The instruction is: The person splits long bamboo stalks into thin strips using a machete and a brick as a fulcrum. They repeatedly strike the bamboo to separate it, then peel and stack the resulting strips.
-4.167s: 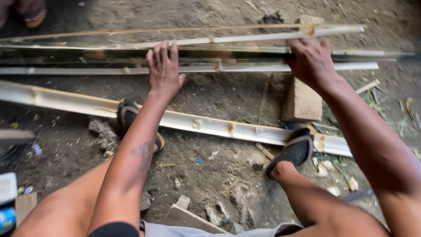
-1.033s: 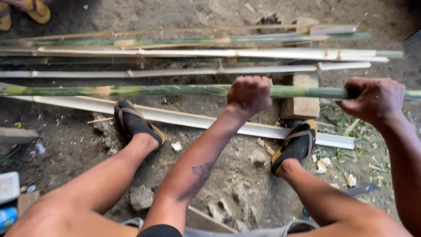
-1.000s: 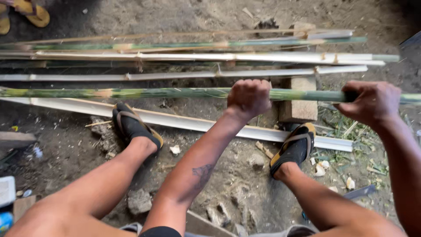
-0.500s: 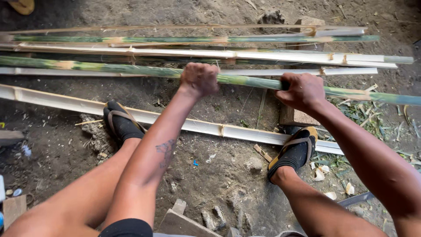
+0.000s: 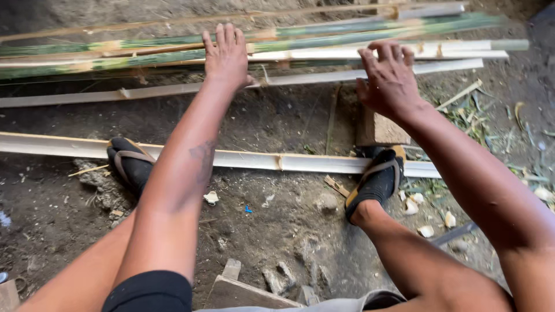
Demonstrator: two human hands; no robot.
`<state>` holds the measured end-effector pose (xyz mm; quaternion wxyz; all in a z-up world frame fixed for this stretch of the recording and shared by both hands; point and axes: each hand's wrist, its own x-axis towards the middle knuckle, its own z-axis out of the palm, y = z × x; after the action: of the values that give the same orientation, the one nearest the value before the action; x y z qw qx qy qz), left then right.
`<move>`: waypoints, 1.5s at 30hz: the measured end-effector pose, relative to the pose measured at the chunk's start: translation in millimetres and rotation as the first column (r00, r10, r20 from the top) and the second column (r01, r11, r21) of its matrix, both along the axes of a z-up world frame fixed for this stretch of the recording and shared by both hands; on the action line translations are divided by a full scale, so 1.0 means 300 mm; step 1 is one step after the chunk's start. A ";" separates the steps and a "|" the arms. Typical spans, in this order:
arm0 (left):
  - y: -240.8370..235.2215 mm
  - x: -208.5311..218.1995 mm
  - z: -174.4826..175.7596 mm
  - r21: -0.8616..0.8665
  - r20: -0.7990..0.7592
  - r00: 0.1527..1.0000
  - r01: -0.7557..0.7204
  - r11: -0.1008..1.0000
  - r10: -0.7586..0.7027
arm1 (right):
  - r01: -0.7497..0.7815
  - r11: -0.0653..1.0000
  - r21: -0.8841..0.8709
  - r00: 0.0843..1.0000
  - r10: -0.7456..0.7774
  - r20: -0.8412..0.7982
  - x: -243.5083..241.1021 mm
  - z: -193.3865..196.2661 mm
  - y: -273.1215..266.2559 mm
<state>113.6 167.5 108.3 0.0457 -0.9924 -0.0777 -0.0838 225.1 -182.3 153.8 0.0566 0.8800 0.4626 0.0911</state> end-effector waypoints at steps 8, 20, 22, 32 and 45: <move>-0.477 -0.422 -0.513 -0.403 -0.410 0.870 0.096 0.910 -0.273 | 0.152 0.976 -0.157 0.806 -0.214 -0.552 -0.162 -0.057 -0.313; -0.560 -0.348 -0.352 -0.444 0.058 0.979 0.202 0.873 -0.197 | 0.591 0.751 -0.294 0.118 -0.441 -0.889 -0.413 -0.198 -0.722; -0.630 -0.376 -0.332 -0.330 0.125 0.972 0.231 0.915 -0.200 | 0.805 0.567 -0.174 -0.108 -0.148 -0.983 -0.497 -0.275 -0.725; -1.094 -0.166 -0.204 -0.567 -0.035 0.877 0.378 0.732 -0.479 | 0.687 -0.650 -0.326 0.298 0.660 -0.689 -0.333 -0.616 -0.674; -1.767 0.379 0.000 -0.679 -0.318 0.771 0.221 0.700 -0.552 | 0.751 -0.659 -0.047 0.459 0.572 -0.679 -0.357 -0.533 -0.560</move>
<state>227.2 -362.6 108.4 -0.2754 -0.9315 0.1328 0.1972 117.9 -350.2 -6.2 -0.8856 0.3566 -0.2950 0.0381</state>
